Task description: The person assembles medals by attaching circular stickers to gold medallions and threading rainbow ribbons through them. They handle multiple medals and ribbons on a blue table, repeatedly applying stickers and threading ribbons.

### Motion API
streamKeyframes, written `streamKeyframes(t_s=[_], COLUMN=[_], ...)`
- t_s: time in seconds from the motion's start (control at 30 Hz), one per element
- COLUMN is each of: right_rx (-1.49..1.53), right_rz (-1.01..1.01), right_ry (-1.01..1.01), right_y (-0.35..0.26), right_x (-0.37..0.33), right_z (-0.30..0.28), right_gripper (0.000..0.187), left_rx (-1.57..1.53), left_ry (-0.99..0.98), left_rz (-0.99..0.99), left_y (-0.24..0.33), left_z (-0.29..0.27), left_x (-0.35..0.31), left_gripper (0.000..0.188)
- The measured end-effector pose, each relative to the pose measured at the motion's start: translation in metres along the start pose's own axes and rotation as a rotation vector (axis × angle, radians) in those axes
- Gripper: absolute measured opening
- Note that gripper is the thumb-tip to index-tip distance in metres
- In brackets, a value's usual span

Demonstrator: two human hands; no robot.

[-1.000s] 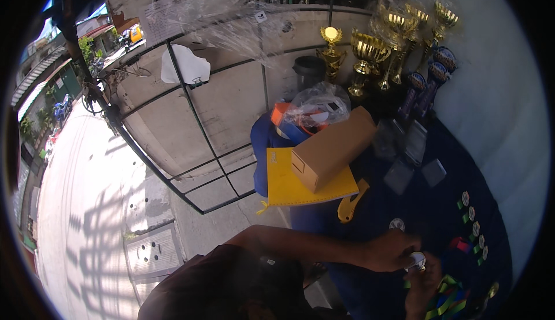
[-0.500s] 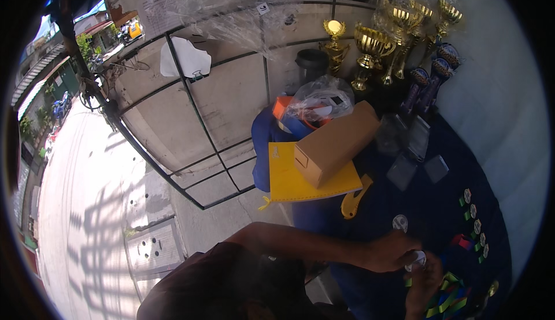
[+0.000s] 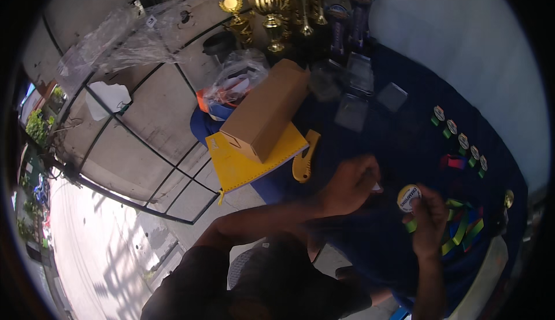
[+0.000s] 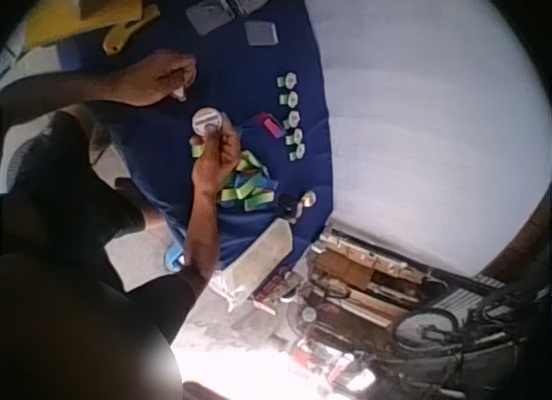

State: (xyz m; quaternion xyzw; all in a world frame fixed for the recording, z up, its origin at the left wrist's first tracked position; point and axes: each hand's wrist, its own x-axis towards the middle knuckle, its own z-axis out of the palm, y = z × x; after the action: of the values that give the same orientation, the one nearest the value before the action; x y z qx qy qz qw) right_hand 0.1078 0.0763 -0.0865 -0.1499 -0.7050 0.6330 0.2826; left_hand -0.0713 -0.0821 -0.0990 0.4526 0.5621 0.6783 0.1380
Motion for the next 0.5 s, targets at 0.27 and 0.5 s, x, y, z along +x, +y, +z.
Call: streamKeyframes(t_s=[0.27,0.5], right_rx=[0.243,0.243], right_rz=[0.042,0.079], right_ry=[-0.038,-0.079], right_y=[-0.005,-0.013], right_x=[-0.002,-0.006], right_z=[0.012,0.012], right_gripper=[0.029,0.026], left_rx=[0.22,0.027], left_ry=[-0.474,-0.443], left_rz=[-0.196,-0.071], left_y=[0.02,0.019], left_z=[0.011,0.026], left_x=[-0.005,-0.001], left_gripper=[0.023,0.062])
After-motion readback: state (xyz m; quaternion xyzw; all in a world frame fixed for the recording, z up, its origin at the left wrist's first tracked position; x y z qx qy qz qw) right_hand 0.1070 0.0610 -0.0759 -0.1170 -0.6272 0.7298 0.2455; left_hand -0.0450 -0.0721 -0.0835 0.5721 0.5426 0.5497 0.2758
